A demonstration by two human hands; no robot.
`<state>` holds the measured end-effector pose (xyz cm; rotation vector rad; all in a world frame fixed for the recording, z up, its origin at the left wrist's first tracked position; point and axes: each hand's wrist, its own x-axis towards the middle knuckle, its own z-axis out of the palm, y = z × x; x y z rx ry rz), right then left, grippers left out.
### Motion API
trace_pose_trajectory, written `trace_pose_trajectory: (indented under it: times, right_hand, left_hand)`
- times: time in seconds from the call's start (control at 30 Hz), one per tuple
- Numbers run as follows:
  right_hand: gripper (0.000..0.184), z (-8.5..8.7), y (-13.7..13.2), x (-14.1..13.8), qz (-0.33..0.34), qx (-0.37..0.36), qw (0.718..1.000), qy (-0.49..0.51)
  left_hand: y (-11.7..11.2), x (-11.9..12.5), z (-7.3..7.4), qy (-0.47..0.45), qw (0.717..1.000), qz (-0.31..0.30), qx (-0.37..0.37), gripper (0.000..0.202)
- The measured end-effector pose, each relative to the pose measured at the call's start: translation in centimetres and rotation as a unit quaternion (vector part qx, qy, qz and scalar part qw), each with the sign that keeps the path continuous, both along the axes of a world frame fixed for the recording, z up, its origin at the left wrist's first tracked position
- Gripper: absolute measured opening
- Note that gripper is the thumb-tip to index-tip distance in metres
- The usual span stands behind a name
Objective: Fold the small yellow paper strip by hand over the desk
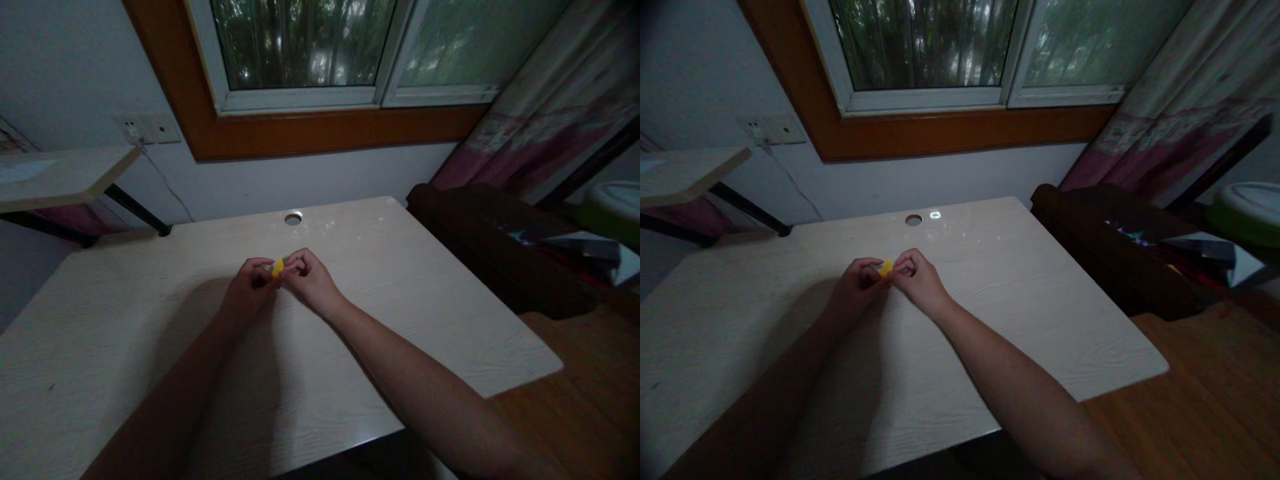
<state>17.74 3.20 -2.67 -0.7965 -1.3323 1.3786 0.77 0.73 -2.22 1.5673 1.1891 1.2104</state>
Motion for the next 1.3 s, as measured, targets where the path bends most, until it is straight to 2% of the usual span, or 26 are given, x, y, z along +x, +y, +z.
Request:
trace_pose_trajectory:
  times: [0.43,0.7,0.87,1.1,1.17,1.3]
  right_hand:
    - [0.026,0.17,0.13,0.07,-0.004,-0.013,1.000,0.009]
    - [0.027,-0.13,0.72,0.09,-0.025,-0.017,0.998,0.061]
    - [0.040,0.14,0.80,0.15,-0.015,-0.026,0.995,0.097]
    - [0.057,0.41,0.47,0.33,0.014,-0.014,0.996,0.085]
    - [0.053,0.41,0.39,0.39,0.021,-0.013,0.997,0.074]
    - [0.031,0.36,0.28,0.41,0.029,-0.002,0.999,0.032]
  left_hand:
    - [0.24,-0.14,-0.21,-0.005,1.000,0.000,0.002,0.045]
    - [0.22,-0.08,-0.23,-0.049,0.998,-0.028,-0.010,0.052]
    - [0.22,-0.05,-0.13,-0.045,0.997,-0.024,-0.049,0.046]
    - [-0.14,-0.11,0.29,-0.082,0.996,0.032,-0.030,0.041]
    - [-0.18,-0.17,0.43,-0.088,0.994,0.050,-0.032,0.039]
    - [-0.08,-0.29,0.54,-0.093,0.993,0.072,-0.023,0.034]
